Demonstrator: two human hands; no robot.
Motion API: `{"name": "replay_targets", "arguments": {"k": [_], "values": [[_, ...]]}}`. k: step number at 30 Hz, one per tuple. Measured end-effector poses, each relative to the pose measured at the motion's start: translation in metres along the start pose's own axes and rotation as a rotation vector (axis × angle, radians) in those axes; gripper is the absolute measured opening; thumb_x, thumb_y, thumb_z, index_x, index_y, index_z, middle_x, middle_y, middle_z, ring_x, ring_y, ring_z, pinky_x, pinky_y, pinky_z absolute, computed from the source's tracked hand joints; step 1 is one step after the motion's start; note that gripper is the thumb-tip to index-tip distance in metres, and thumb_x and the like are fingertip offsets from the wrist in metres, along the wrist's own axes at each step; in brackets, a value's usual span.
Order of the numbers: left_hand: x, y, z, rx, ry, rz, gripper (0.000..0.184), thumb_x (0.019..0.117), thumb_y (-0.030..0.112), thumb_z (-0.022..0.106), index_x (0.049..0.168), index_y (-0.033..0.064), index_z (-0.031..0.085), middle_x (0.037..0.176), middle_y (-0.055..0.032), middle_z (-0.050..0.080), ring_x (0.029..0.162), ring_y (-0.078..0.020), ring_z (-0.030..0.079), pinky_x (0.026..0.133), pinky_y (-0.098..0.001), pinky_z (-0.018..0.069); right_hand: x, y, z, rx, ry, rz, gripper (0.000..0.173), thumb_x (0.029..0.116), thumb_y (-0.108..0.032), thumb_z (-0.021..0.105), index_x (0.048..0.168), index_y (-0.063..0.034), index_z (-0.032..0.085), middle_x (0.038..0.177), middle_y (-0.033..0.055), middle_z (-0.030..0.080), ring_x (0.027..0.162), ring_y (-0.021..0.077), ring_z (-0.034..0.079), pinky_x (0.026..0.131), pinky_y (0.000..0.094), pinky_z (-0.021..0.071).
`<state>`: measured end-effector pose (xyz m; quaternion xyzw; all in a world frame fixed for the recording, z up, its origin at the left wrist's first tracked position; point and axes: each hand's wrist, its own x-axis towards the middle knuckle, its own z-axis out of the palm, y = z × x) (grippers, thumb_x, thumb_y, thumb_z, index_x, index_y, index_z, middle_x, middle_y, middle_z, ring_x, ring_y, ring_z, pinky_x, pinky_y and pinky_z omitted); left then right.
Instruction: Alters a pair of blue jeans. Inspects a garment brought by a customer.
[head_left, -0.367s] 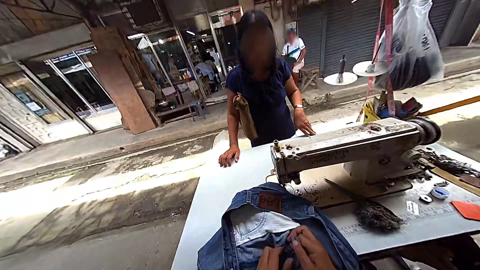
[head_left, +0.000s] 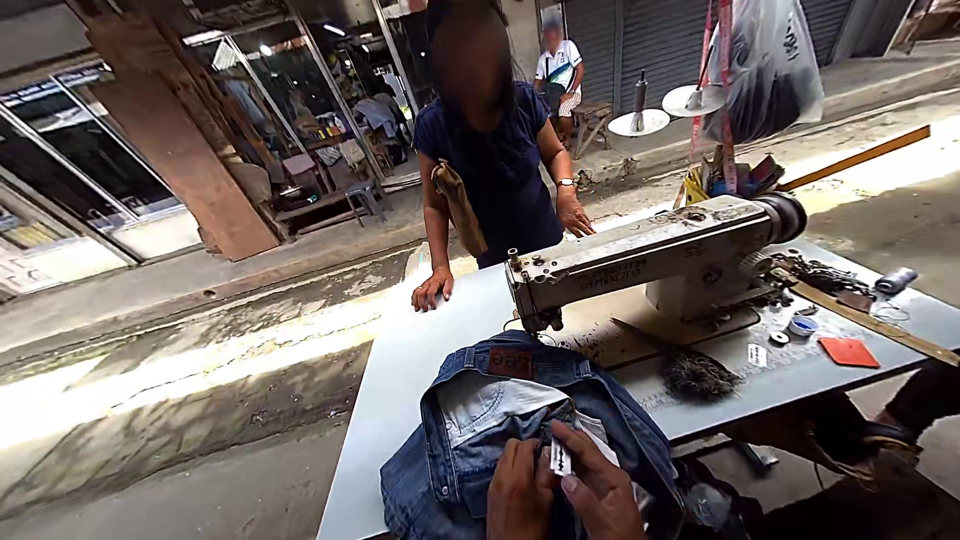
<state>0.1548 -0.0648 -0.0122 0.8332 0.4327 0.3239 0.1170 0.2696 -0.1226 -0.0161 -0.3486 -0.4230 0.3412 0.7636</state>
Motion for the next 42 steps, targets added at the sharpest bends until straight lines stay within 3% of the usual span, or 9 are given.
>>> {"name": "replay_targets", "arguments": {"k": [3, 6, 7, 10, 19, 27, 30, 34, 42], "values": [[0.009, -0.007, -0.010, -0.098, -0.140, -0.042, 0.025, 0.0976, 0.016, 0.063, 0.106, -0.0049, 0.074, 0.093, -0.0190, 0.071, 0.086, -0.0327, 0.072, 0.080, -0.0486, 0.0598, 0.003, 0.027, 0.002, -0.007, 0.164, 0.017, 0.048, 0.0920, -0.001, 0.062, 0.137, 0.0126, 0.054, 0.121, 0.0106, 0.067, 0.088, 0.0102, 0.071, 0.077, 0.0298, 0.0635], [0.015, -0.013, -0.021, -0.213, -0.237, -0.122, 0.024, 0.0986, 0.016, 0.064, 0.106, -0.0044, 0.074, 0.098, -0.0182, 0.073, 0.094, -0.0298, 0.072, 0.088, -0.0473, 0.0579, 0.008, 0.032, 0.000, -0.023, 0.247, 0.051, 0.067, 0.0871, 0.013, 0.060, 0.149, 0.0095, 0.035, 0.100, 0.0025, 0.068, 0.081, 0.0106, 0.071, 0.072, 0.0315, 0.0646], [0.017, -0.014, -0.022, -0.251, -0.259, -0.154, 0.024, 0.0985, 0.016, 0.064, 0.107, -0.0048, 0.074, 0.101, -0.0184, 0.074, 0.096, -0.0293, 0.072, 0.090, -0.0474, 0.0572, 0.009, 0.031, 0.000, -0.012, 0.261, 0.067, 0.060, 0.0865, 0.014, 0.061, 0.142, 0.0057, 0.042, 0.097, 0.0002, 0.069, 0.080, 0.0104, 0.071, 0.072, 0.0320, 0.0647], [0.018, -0.016, -0.023, -0.287, -0.289, -0.219, 0.024, 0.0977, 0.016, 0.064, 0.106, -0.0043, 0.074, 0.103, -0.0176, 0.074, 0.097, -0.0277, 0.072, 0.091, -0.0467, 0.0569, 0.009, 0.029, 0.000, 0.027, 0.307, 0.139, 0.024, 0.0881, 0.012, 0.062, 0.107, -0.0019, 0.066, 0.092, -0.0012, 0.074, 0.076, 0.0091, 0.072, 0.071, 0.0296, 0.0645], [0.017, -0.015, -0.016, -0.104, -0.233, -0.101, 0.025, 0.0971, 0.021, 0.063, 0.101, -0.0002, 0.075, 0.090, -0.0138, 0.073, 0.083, -0.0273, 0.072, 0.077, -0.0446, 0.0596, 0.011, 0.009, 0.012, 0.033, 0.381, 0.241, 0.014, 0.1053, -0.007, 0.045, 0.098, -0.0045, 0.057, 0.076, -0.0001, 0.067, 0.063, 0.0122, 0.070, 0.064, 0.0318, 0.0647], [0.029, -0.033, -0.027, -0.304, -0.483, -0.244, 0.024, 0.1037, 0.025, 0.060, 0.109, 0.0050, 0.073, 0.097, -0.0083, 0.072, 0.089, -0.0179, 0.069, 0.084, -0.0431, 0.0570, -0.004, 0.051, 0.017, -0.066, 0.290, 0.095, 0.026, 0.1070, -0.017, 0.034, 0.104, -0.0139, 0.059, 0.096, -0.0054, 0.064, 0.093, 0.0080, 0.066, 0.090, 0.0345, 0.0581], [0.034, -0.040, -0.028, -0.349, -0.536, -0.321, 0.020, 0.1042, 0.025, 0.061, 0.106, 0.0098, 0.073, 0.087, -0.0014, 0.070, 0.076, -0.0105, 0.066, 0.072, -0.0362, 0.0564, -0.009, 0.058, 0.008, -0.447, 0.183, -0.007, 0.026, 0.1030, -0.012, 0.042, 0.091, -0.0027, 0.063, 0.107, 0.0049, 0.059, 0.103, 0.0098, 0.061, 0.088, 0.0280, 0.0565], [0.033, -0.045, -0.029, -0.435, -0.554, -0.346, 0.018, 0.1044, 0.024, 0.060, 0.102, 0.0113, 0.072, 0.077, 0.0019, 0.068, 0.066, -0.0061, 0.063, 0.062, -0.0278, 0.0544, -0.010, 0.061, 0.010, -0.688, 0.098, -0.133, 0.022, 0.0903, -0.006, 0.058, 0.068, -0.0055, 0.053, 0.107, 0.0114, 0.054, 0.101, 0.0128, 0.056, 0.080, 0.0201, 0.0513], [0.028, -0.049, -0.028, -0.558, -0.529, -0.411, 0.014, 0.1026, 0.021, 0.062, 0.099, 0.0115, 0.072, 0.074, 0.0034, 0.068, 0.062, -0.0042, 0.063, 0.057, -0.0223, 0.0534, -0.008, 0.060, 0.014, -0.724, 0.078, -0.120, 0.023, 0.0894, -0.004, 0.059, 0.068, -0.0042, 0.052, 0.107, 0.0124, 0.052, 0.101, 0.0117, 0.054, 0.083, 0.0168, 0.0492]]}}
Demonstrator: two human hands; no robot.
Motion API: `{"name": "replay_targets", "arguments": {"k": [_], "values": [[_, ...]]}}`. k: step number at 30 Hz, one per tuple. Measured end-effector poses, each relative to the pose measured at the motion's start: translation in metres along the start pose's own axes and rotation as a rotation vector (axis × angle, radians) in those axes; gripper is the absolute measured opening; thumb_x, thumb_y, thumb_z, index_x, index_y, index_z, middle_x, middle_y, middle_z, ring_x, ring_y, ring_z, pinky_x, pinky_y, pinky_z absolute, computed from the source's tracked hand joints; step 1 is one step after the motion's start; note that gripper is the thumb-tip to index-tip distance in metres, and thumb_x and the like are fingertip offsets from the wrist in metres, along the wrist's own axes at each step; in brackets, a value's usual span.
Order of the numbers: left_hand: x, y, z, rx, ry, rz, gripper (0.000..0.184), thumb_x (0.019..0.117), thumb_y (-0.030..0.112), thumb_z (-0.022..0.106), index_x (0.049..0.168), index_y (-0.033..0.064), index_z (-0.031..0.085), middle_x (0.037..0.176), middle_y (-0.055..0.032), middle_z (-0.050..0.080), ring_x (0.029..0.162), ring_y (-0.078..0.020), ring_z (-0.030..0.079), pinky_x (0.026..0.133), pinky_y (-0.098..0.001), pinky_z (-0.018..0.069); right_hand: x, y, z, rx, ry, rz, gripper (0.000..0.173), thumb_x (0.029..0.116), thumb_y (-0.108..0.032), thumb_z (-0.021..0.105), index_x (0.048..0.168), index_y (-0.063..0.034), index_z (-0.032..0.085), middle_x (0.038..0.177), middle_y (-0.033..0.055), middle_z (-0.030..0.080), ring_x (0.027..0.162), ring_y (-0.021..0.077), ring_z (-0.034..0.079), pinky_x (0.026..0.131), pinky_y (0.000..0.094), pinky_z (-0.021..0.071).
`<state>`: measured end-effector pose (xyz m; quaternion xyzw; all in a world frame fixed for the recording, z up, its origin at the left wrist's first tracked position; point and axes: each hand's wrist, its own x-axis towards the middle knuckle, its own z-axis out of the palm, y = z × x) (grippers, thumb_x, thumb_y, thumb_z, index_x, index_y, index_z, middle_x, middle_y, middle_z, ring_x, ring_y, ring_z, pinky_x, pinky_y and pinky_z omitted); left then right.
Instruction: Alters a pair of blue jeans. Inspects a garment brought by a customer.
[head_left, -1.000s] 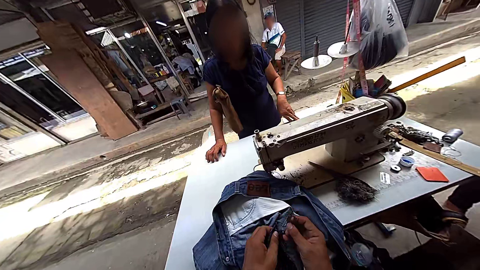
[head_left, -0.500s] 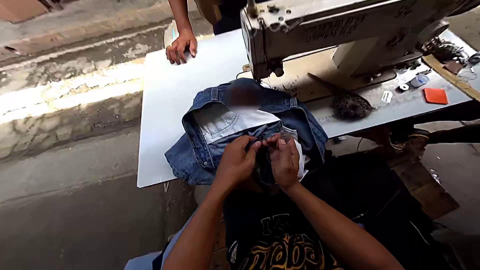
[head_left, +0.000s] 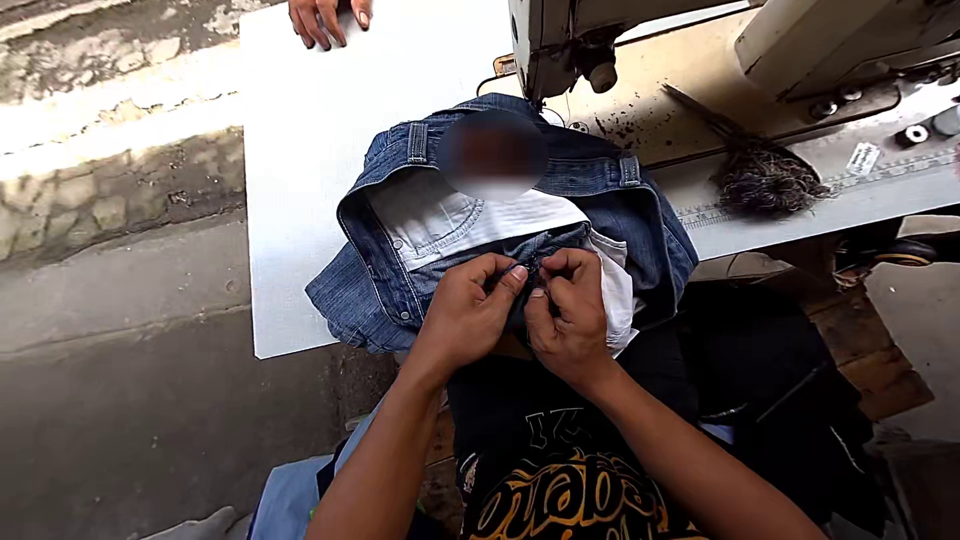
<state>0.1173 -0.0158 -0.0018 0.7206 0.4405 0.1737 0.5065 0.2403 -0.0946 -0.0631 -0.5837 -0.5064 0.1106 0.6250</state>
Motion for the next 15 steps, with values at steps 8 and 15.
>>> {"name": "replay_targets", "arguments": {"k": [8, 15], "values": [[-0.0037, -0.0006, 0.0038, -0.038, 0.046, -0.002, 0.013, 0.1014, 0.018, 0.062, 0.098, 0.0109, 0.072, 0.071, 0.0047, 0.066, 0.059, -0.0026, 0.060, 0.054, -0.0185, 0.0509, -0.0002, -0.0031, 0.0045, -0.072, -0.027, 0.038, 0.024, 0.0915, -0.005, 0.059, 0.069, -0.0054, 0.052, 0.110, 0.0128, 0.050, 0.105, 0.0124, 0.053, 0.086, 0.0160, 0.0479], [-0.0007, 0.0004, -0.0040, -0.026, 0.005, -0.024, 0.014, 0.1024, 0.019, 0.060, 0.096, 0.0122, 0.071, 0.069, 0.0064, 0.063, 0.059, -0.0003, 0.058, 0.054, -0.0169, 0.0486, 0.0005, 0.0007, -0.0001, 0.063, -0.045, 0.072, 0.023, 0.0899, -0.004, 0.057, 0.067, -0.0049, 0.053, 0.110, 0.0116, 0.052, 0.105, 0.0106, 0.053, 0.086, 0.0162, 0.0476]]}}
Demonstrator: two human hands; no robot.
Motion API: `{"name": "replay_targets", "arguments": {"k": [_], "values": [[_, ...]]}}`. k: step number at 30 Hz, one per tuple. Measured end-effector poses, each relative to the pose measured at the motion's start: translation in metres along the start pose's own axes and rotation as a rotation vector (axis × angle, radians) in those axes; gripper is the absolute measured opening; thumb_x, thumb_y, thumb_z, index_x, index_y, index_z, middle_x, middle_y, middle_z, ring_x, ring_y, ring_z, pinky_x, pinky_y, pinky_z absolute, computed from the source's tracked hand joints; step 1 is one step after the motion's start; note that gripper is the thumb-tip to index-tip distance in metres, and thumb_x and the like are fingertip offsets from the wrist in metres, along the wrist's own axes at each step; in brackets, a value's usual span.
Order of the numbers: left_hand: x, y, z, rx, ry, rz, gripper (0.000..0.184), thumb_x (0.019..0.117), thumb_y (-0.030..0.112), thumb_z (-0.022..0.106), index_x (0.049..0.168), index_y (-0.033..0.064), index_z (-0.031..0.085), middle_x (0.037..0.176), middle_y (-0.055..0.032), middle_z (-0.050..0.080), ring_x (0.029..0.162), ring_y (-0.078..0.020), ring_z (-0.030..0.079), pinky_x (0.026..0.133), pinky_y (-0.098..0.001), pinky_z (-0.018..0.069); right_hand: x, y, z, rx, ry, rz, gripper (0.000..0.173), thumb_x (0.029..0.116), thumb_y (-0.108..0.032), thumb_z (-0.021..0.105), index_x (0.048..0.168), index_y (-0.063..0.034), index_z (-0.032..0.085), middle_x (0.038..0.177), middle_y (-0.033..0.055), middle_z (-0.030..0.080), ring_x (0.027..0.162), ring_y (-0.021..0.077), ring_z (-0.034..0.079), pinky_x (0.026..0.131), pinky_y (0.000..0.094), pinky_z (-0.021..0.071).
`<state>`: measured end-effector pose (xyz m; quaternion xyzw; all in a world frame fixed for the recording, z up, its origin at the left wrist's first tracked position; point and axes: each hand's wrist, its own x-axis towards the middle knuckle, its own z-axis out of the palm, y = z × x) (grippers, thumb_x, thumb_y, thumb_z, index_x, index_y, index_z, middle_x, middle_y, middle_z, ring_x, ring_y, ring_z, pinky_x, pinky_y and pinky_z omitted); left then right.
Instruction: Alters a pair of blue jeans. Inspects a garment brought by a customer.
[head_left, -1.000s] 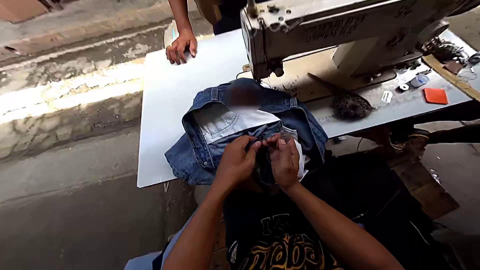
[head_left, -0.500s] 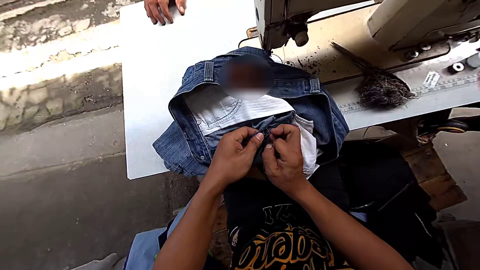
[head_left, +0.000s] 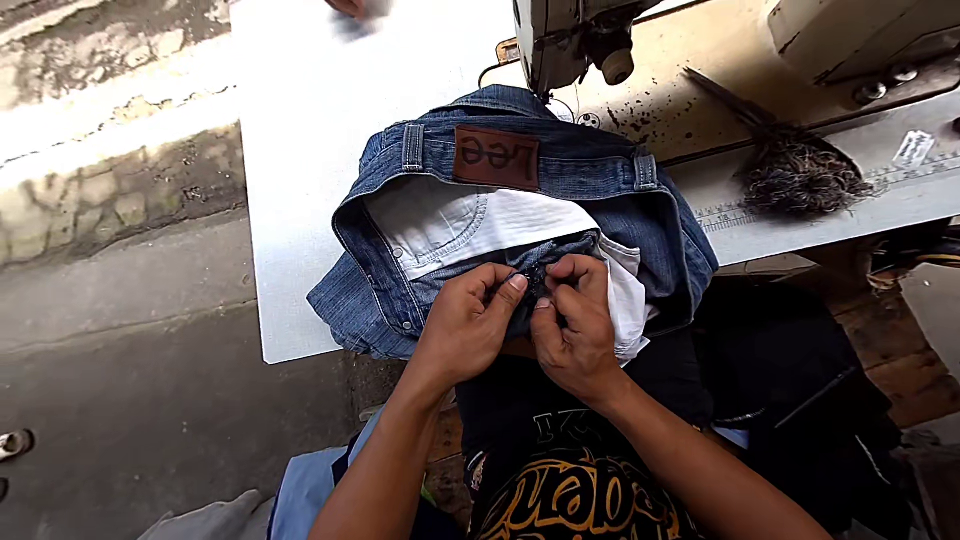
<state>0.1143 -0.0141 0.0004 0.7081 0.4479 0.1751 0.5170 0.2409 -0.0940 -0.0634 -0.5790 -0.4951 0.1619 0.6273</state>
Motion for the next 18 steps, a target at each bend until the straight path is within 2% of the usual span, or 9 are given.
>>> {"name": "replay_targets", "arguments": {"k": [7, 11, 14, 18], "values": [[-0.0006, -0.0011, 0.0028, -0.016, 0.016, -0.007, 0.016, 0.1027, 0.020, 0.060, 0.096, 0.0112, 0.072, 0.071, 0.0060, 0.066, 0.062, -0.0006, 0.061, 0.058, -0.0178, 0.0515, 0.0011, -0.0061, 0.0052, -0.085, 0.026, 0.059, 0.024, 0.0906, -0.005, 0.057, 0.067, -0.0058, 0.054, 0.109, 0.0111, 0.053, 0.104, 0.0110, 0.053, 0.085, 0.0159, 0.0473], [-0.0011, 0.0000, -0.0001, -0.052, -0.002, -0.046, 0.018, 0.1037, 0.019, 0.058, 0.094, 0.0101, 0.071, 0.069, 0.0043, 0.065, 0.063, -0.0027, 0.062, 0.059, -0.0208, 0.0526, -0.0007, -0.0044, -0.0010, -0.069, -0.106, 0.045, 0.026, 0.0892, -0.007, 0.058, 0.064, -0.0081, 0.051, 0.113, 0.0129, 0.051, 0.112, 0.0173, 0.050, 0.094, 0.0233, 0.0444], [0.0006, -0.0017, -0.0034, -0.064, -0.022, -0.048, 0.021, 0.1043, 0.019, 0.056, 0.092, 0.0107, 0.071, 0.068, 0.0045, 0.063, 0.063, -0.0033, 0.060, 0.060, -0.0216, 0.0510, 0.0014, -0.0047, -0.0031, 0.009, -0.067, 0.071, 0.028, 0.0899, -0.005, 0.057, 0.063, -0.0070, 0.051, 0.109, 0.0112, 0.053, 0.107, 0.0127, 0.052, 0.087, 0.0178, 0.0460], [-0.0006, -0.0031, -0.0026, -0.087, -0.008, -0.045, 0.021, 0.1044, 0.019, 0.057, 0.093, 0.0095, 0.071, 0.070, 0.0034, 0.064, 0.065, -0.0043, 0.061, 0.062, -0.0227, 0.0521, 0.0022, -0.0063, -0.0010, 0.022, -0.021, 0.088, 0.028, 0.0907, -0.004, 0.056, 0.064, -0.0068, 0.051, 0.107, 0.0098, 0.052, 0.102, 0.0100, 0.052, 0.083, 0.0156, 0.0459]]}}
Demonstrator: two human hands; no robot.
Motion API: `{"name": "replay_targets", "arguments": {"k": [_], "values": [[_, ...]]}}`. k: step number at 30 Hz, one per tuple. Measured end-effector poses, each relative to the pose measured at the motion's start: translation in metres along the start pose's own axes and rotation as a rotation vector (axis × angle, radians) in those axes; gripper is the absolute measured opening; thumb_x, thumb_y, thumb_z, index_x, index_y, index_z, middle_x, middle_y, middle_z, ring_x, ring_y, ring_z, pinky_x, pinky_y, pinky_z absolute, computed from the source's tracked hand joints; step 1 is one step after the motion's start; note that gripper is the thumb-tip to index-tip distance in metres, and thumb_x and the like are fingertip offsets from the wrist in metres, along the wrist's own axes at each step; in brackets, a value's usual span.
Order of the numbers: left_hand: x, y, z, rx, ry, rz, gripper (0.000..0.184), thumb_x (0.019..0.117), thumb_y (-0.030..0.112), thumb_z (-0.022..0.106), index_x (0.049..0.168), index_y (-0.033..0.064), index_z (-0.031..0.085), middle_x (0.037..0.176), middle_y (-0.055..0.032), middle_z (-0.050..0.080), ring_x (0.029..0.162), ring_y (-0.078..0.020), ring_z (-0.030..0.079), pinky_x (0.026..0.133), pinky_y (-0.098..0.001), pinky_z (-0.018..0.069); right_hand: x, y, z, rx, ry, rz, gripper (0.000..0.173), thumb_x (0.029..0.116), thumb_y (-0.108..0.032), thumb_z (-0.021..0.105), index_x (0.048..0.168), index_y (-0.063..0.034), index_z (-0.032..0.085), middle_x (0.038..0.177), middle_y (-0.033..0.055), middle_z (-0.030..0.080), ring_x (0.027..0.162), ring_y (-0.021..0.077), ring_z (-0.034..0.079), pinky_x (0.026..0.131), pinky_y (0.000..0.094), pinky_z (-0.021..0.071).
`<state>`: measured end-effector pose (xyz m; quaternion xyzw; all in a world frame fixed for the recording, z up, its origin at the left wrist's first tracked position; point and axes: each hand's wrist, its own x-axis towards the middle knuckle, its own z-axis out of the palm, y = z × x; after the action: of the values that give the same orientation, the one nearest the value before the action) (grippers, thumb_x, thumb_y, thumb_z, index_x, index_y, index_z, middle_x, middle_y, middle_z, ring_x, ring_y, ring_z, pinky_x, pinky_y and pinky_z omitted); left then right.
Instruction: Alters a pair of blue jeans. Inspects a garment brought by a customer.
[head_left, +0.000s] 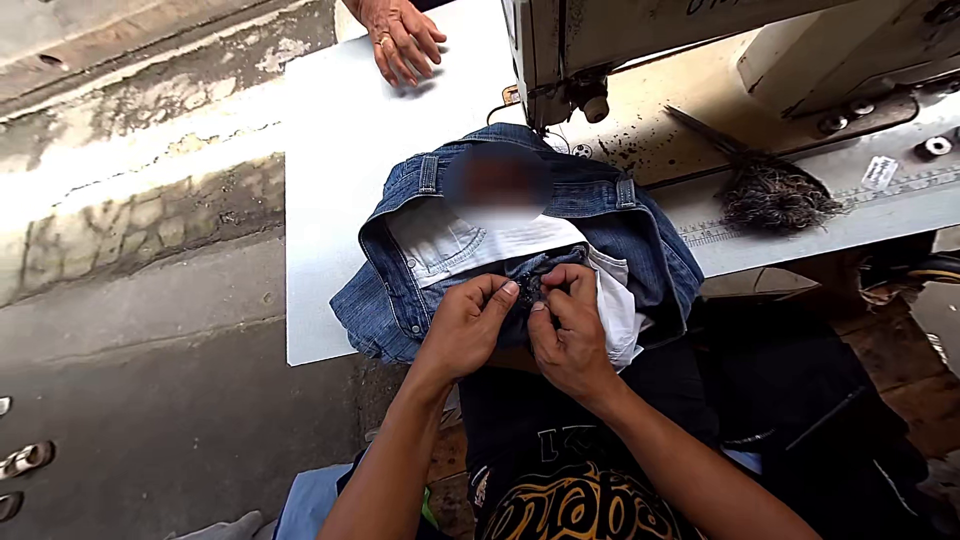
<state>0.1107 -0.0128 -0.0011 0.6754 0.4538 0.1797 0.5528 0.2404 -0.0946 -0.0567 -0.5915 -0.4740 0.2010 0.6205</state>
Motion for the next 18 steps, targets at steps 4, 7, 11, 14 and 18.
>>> {"name": "replay_targets", "arguments": {"k": [4, 7, 11, 14, 18], "values": [[-0.0010, -0.0003, 0.0022, -0.008, 0.014, 0.001, 0.020, 0.1044, 0.018, 0.057, 0.092, 0.0091, 0.070, 0.069, 0.0028, 0.064, 0.064, -0.0050, 0.061, 0.061, -0.0229, 0.0522, 0.0003, -0.0015, 0.0017, -0.038, -0.003, -0.001, 0.028, 0.0910, -0.005, 0.056, 0.063, -0.0077, 0.051, 0.109, 0.0106, 0.052, 0.104, 0.0112, 0.052, 0.083, 0.0164, 0.0457], [-0.0023, -0.0003, 0.0034, -0.024, 0.019, 0.017, 0.020, 0.1041, 0.016, 0.056, 0.092, 0.0085, 0.070, 0.070, 0.0038, 0.065, 0.065, -0.0032, 0.062, 0.062, -0.0211, 0.0529, -0.0001, -0.0006, 0.0032, -0.087, -0.028, -0.010, 0.027, 0.0903, -0.007, 0.057, 0.064, -0.0082, 0.051, 0.110, 0.0116, 0.052, 0.106, 0.0145, 0.052, 0.086, 0.0195, 0.0454], [-0.0038, -0.0020, -0.0002, -0.117, -0.007, 0.005, 0.021, 0.1037, 0.013, 0.054, 0.091, 0.0079, 0.070, 0.073, 0.0031, 0.066, 0.069, -0.0044, 0.064, 0.067, -0.0229, 0.0546, 0.0011, -0.0007, -0.0055, 0.010, -0.114, 0.018, 0.029, 0.0899, -0.007, 0.056, 0.062, -0.0073, 0.052, 0.109, 0.0109, 0.052, 0.108, 0.0138, 0.051, 0.088, 0.0200, 0.0438], [-0.0042, -0.0020, -0.0006, -0.133, -0.004, 0.001, 0.021, 0.1037, 0.013, 0.054, 0.091, 0.0082, 0.070, 0.072, 0.0030, 0.065, 0.069, -0.0044, 0.063, 0.067, -0.0225, 0.0544, 0.0021, -0.0026, -0.0043, 0.042, -0.063, 0.046, 0.029, 0.0907, -0.006, 0.055, 0.062, -0.0069, 0.052, 0.108, 0.0100, 0.052, 0.104, 0.0108, 0.051, 0.084, 0.0170, 0.0447], [-0.0006, -0.0024, 0.0019, -0.143, 0.005, 0.016, 0.020, 0.1034, 0.012, 0.054, 0.092, 0.0072, 0.070, 0.073, 0.0023, 0.067, 0.070, -0.0048, 0.064, 0.068, -0.0228, 0.0551, 0.0054, -0.0031, -0.0043, -0.002, -0.061, 0.060, 0.030, 0.0923, -0.008, 0.055, 0.062, -0.0073, 0.053, 0.108, 0.0099, 0.052, 0.104, 0.0108, 0.051, 0.084, 0.0171, 0.0440]]}}
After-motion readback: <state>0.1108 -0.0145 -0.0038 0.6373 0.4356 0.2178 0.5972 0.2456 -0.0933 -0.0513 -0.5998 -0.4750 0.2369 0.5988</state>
